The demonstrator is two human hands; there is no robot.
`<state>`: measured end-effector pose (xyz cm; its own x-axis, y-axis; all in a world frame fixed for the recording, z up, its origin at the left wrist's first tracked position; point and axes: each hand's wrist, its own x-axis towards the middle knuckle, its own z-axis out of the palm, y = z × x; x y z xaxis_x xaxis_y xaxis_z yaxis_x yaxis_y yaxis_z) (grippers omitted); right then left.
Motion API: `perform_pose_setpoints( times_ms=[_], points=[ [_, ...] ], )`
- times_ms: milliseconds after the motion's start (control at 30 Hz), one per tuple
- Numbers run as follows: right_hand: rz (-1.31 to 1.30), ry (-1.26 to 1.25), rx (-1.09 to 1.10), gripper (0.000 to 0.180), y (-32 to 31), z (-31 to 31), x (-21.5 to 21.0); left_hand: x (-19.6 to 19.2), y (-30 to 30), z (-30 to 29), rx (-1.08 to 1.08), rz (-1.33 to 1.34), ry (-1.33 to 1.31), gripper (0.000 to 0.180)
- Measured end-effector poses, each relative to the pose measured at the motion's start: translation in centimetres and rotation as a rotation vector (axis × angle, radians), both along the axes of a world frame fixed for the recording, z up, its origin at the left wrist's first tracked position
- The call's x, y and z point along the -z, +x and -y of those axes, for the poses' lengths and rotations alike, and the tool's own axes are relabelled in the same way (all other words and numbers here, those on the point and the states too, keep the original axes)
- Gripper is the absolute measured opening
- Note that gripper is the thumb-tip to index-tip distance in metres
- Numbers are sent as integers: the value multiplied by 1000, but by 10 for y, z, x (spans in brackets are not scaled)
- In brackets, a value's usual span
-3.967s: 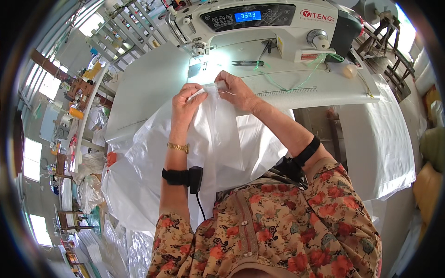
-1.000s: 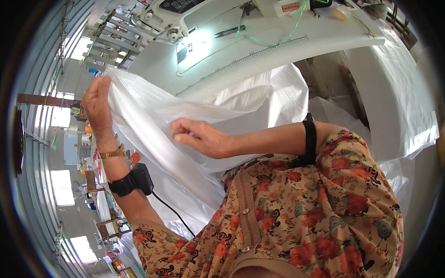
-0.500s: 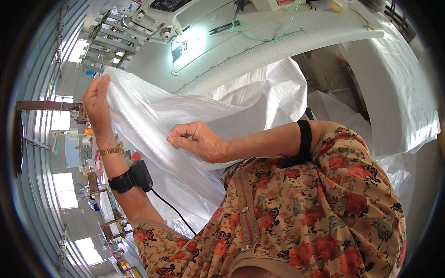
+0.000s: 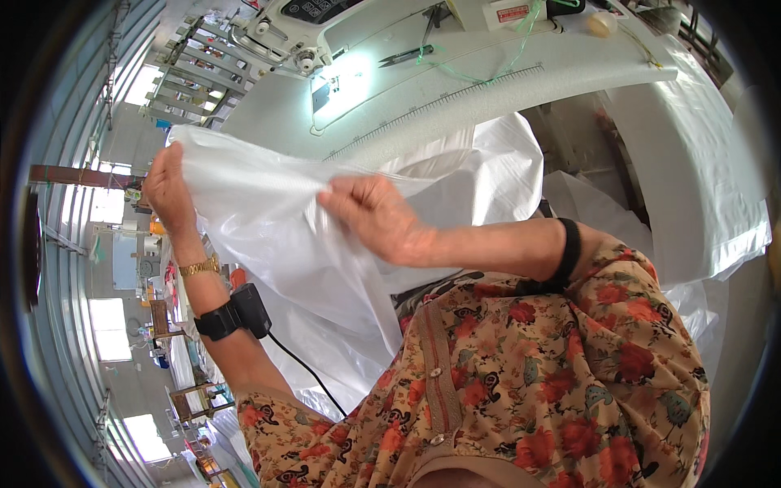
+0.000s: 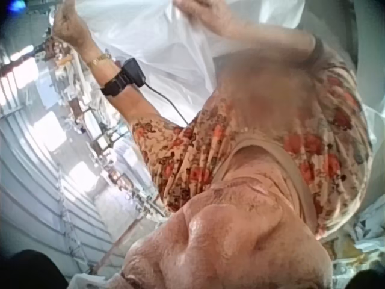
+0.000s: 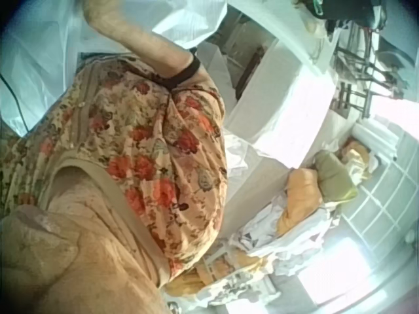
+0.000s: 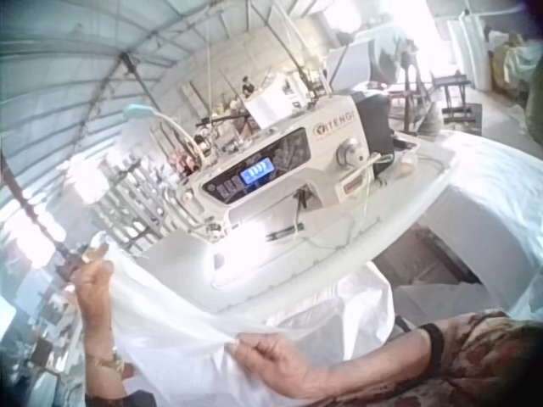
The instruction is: The recorder is sewing a large white plastic or fabric sheet using an industrial sewing machine.
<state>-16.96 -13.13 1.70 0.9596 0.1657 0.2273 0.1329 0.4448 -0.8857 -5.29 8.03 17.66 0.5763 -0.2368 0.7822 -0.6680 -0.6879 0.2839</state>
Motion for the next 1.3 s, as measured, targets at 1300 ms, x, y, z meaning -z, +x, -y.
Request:
perform_pose_setpoints(
  times_ms=[1300],
  points=[
    [414,-725,273,55,26,102,18,103,-51,93,273,-528,-233,31]
  ],
)
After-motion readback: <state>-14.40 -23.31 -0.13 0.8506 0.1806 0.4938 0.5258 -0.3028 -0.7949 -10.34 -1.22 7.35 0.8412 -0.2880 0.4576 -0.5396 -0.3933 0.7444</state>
